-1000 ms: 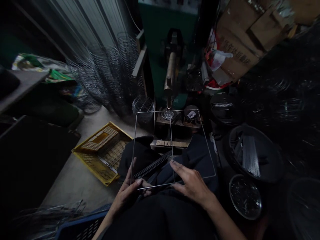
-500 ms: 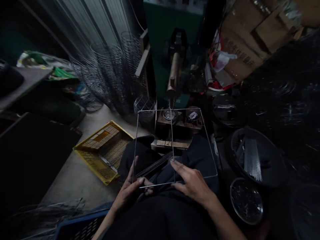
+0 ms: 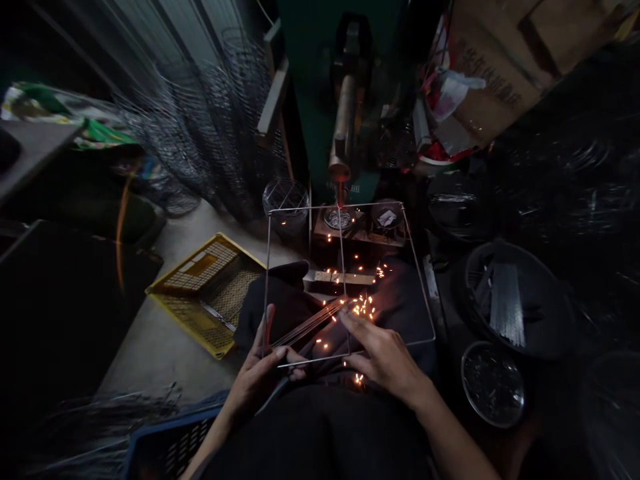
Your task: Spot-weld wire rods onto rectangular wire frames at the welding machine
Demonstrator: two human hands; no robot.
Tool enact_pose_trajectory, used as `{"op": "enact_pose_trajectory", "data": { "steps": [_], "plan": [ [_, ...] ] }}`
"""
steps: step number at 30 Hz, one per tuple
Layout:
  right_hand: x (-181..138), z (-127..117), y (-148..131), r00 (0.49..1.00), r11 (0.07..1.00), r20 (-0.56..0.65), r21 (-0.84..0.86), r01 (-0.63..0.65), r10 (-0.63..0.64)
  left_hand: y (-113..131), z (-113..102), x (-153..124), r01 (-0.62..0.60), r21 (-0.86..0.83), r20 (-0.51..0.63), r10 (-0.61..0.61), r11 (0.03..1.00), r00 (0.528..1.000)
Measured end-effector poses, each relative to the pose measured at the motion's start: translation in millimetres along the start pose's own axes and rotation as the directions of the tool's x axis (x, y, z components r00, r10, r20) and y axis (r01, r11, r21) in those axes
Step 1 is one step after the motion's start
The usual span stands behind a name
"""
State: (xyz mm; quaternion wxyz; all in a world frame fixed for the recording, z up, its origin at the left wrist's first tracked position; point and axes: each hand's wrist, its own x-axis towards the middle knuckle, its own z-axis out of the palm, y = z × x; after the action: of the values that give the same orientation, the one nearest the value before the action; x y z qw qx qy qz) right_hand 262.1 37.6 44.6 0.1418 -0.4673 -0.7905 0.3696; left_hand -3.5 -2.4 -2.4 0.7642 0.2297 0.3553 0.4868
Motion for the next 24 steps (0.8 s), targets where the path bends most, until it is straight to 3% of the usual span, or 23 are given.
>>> {"op": "enact_pose_trajectory", "data": {
  "steps": [3,6,11,15,19,24],
  "plan": [
    [11.8,2.7,10.3,0.999,0.999,-0.043,-0.045,0.019,-0.021,3.3,-9.2,16.8,-0.015,0.015,0.016,0.015,1.000,1.000],
    [46.3,-6.2,23.5,0.992,0.985,-0.118,-0.170,0.013,-0.033,20.3,-17.5,58.1,-0.065,0.036,0.041,0.063,0.997,0.997],
    [131.5,-51.8,39.4,0.963,0.914,-0.258,-0.403,-0.037,-0.075,70.2,-22.1,150.4,-0.135,0.029,0.049,0.133,0.990,0.990],
    [181.9,-92.8,48.5,0.940,0.873,-0.329,-0.479,-0.085,-0.089,106.4,-24.5,206.1,-0.200,0.030,0.145,0.194,0.979,0.970],
    [212.5,-115.6,61.8,0.919,0.875,-0.368,-0.480,-0.061,-0.138,128.0,-24.2,236.8,-0.237,0.023,0.178,0.229,0.971,0.957],
    [233.4,-124.5,69.4,0.900,0.870,-0.420,-0.480,-0.113,-0.114,139.1,-20.9,253.9,-0.253,0.008,0.150,0.249,0.967,0.957]
  ]
}}
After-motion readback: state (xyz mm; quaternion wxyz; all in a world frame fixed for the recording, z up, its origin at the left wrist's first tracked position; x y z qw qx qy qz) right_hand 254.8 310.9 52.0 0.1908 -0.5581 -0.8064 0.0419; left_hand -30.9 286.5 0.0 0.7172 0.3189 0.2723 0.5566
